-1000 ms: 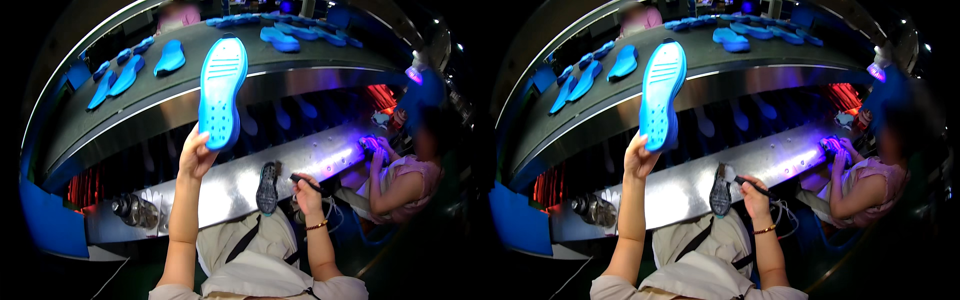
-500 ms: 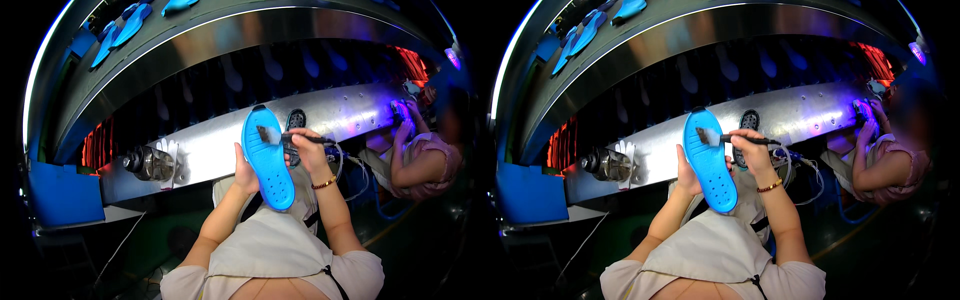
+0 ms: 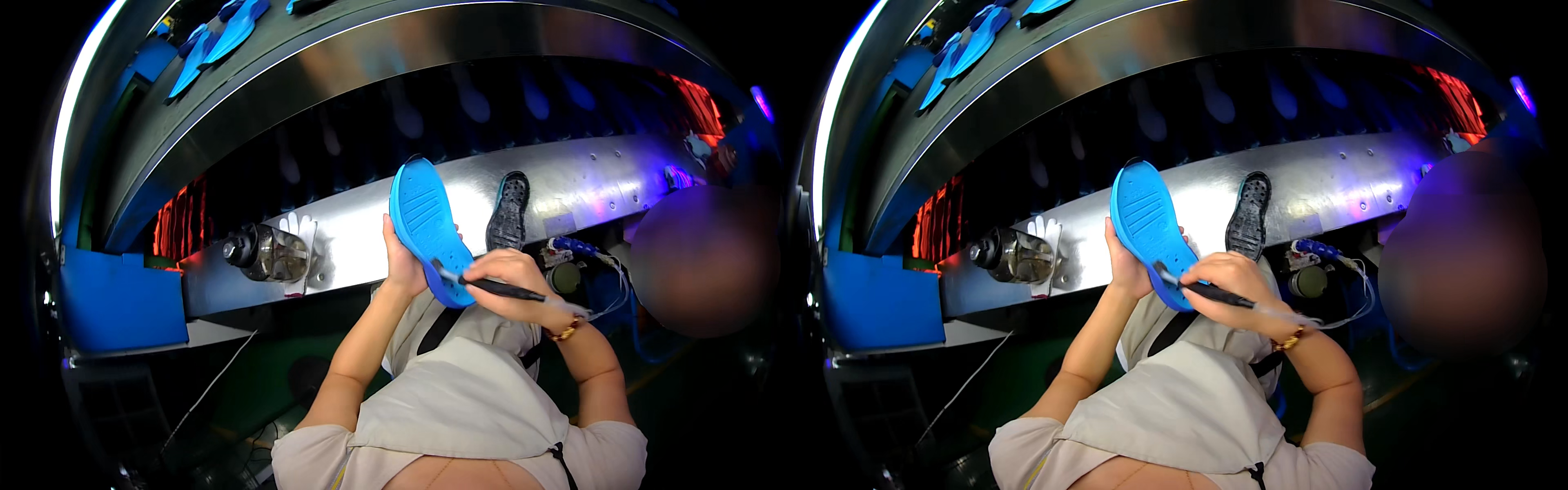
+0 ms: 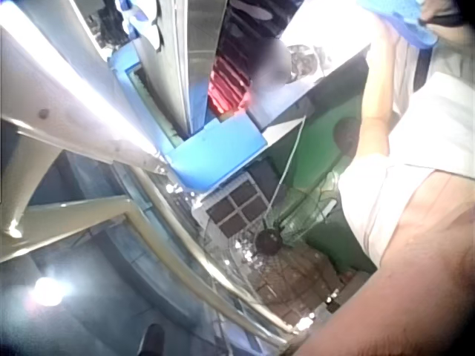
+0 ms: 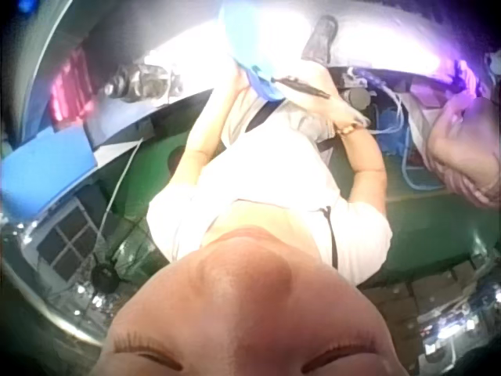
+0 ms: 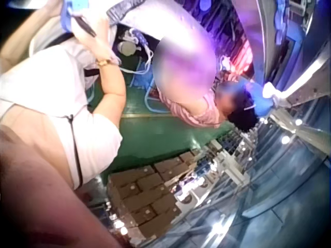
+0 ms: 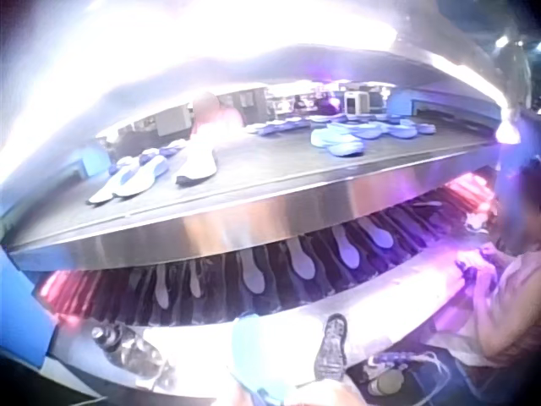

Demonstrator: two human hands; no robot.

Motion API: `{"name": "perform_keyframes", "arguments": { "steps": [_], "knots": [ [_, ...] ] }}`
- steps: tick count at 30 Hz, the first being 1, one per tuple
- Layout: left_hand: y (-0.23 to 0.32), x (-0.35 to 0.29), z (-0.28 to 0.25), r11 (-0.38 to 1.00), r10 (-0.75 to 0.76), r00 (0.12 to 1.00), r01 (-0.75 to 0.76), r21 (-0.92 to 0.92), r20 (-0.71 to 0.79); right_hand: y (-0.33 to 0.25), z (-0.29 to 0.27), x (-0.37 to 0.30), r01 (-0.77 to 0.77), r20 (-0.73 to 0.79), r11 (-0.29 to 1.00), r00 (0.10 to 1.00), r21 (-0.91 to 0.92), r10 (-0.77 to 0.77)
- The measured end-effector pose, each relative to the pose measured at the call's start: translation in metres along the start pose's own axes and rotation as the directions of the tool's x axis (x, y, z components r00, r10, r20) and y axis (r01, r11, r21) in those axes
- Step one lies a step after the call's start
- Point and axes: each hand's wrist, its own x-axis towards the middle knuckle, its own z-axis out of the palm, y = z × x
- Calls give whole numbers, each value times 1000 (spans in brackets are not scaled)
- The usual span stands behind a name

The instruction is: The person takes blue shoe soles from a conveyor belt and applies glue to their underside using a brush. They handle each sole individually, coating the surface before placing it back on the assembly line.

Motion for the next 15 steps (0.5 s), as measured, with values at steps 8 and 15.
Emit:
{"name": "perform_keyframes", "arguments": {
  "steps": [8, 15],
  "knots": [
    [-11, -17, 33, 954, -160, 916, 239, -180, 369, -3, -29, 38, -154, -192, 896, 949, 416, 252],
    [6, -16, 34, 952, -120, 980, 158, -262, 156, -10, -32, 28, -214, 112, 740, 976, 637, 185]
  ]
}}
